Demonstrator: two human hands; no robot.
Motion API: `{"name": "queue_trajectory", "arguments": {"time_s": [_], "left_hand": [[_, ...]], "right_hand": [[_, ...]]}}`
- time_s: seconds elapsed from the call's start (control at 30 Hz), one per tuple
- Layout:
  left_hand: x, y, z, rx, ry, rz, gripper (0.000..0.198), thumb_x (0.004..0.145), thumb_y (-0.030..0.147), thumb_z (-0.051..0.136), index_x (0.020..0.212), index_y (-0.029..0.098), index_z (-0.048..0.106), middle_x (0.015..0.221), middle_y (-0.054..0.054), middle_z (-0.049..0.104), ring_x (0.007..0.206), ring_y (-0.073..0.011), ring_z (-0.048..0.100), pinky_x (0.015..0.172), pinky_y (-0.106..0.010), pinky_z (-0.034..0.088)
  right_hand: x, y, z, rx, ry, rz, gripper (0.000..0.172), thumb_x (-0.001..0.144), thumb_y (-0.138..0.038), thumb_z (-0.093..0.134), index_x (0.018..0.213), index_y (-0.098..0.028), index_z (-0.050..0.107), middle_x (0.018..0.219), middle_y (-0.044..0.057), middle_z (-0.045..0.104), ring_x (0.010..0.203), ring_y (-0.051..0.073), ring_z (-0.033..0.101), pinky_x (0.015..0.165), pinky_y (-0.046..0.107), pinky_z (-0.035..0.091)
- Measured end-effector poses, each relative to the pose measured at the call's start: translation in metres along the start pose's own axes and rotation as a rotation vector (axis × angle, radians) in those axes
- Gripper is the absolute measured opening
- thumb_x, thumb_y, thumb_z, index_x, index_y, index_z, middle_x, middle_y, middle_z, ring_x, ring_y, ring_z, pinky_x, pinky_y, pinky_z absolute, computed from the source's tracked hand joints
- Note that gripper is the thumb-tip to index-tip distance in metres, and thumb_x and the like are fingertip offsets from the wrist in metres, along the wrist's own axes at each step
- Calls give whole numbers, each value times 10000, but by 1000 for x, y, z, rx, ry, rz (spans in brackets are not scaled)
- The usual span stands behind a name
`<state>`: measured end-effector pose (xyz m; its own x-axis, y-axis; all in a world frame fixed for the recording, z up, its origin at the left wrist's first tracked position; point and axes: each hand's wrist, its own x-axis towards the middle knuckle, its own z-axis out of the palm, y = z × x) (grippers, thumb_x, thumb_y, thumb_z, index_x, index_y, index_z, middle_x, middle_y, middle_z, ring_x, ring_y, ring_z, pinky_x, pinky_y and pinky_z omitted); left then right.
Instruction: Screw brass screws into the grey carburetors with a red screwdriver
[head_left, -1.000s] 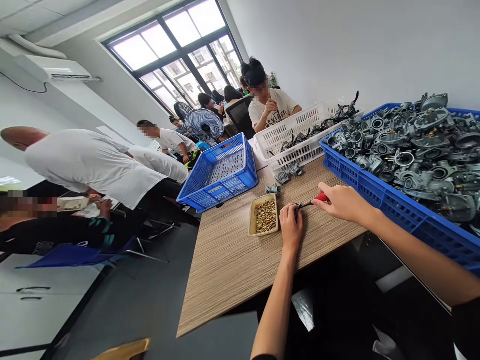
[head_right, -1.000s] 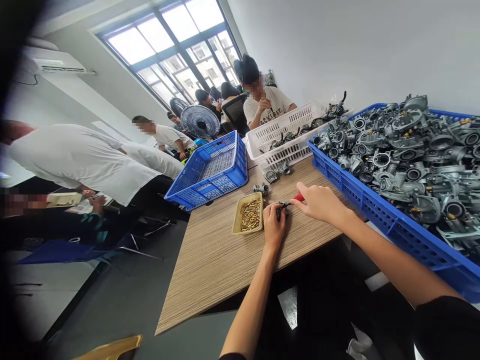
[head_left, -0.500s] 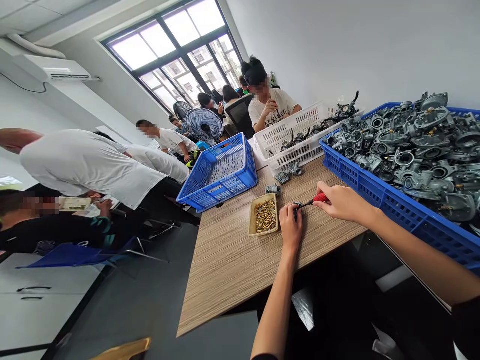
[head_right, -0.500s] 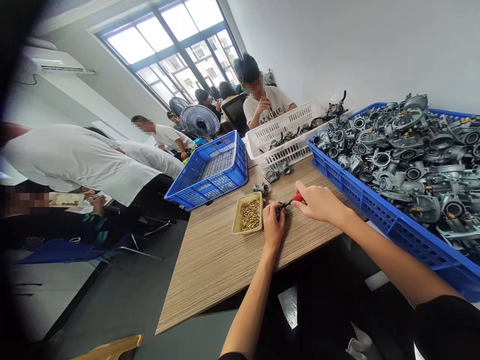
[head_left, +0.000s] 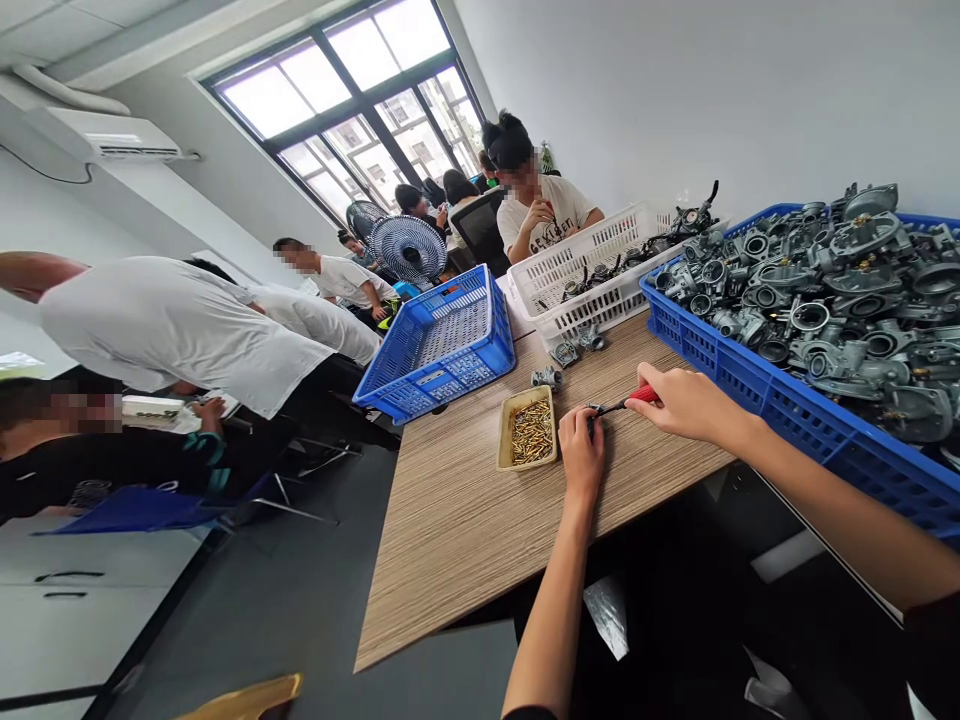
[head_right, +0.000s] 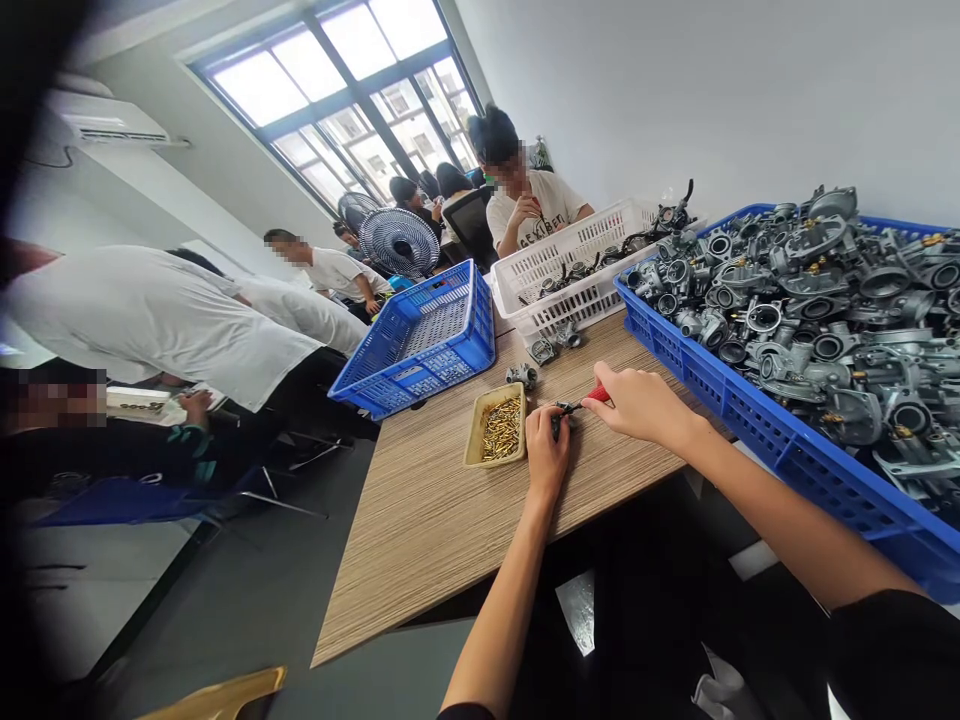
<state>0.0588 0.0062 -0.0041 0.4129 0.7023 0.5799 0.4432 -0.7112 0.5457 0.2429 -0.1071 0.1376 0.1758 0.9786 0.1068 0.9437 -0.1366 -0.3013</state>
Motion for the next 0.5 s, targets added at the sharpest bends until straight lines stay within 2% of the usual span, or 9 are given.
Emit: {"name": "queue_trajectory", "arguments": {"time_s": [0.5], "left_hand": [[0, 0, -1, 3, 5, -9, 120, 1037, 236, 537, 1116, 245, 627, 1149, -90, 667, 1148, -248, 603, 1010, -426, 494]], "right_hand": [[-1, 0, -1, 71, -9, -13, 219, 1046, -452, 560, 1060, -235, 530, 884, 60, 776, 826, 279, 746, 611, 299, 324]]}}
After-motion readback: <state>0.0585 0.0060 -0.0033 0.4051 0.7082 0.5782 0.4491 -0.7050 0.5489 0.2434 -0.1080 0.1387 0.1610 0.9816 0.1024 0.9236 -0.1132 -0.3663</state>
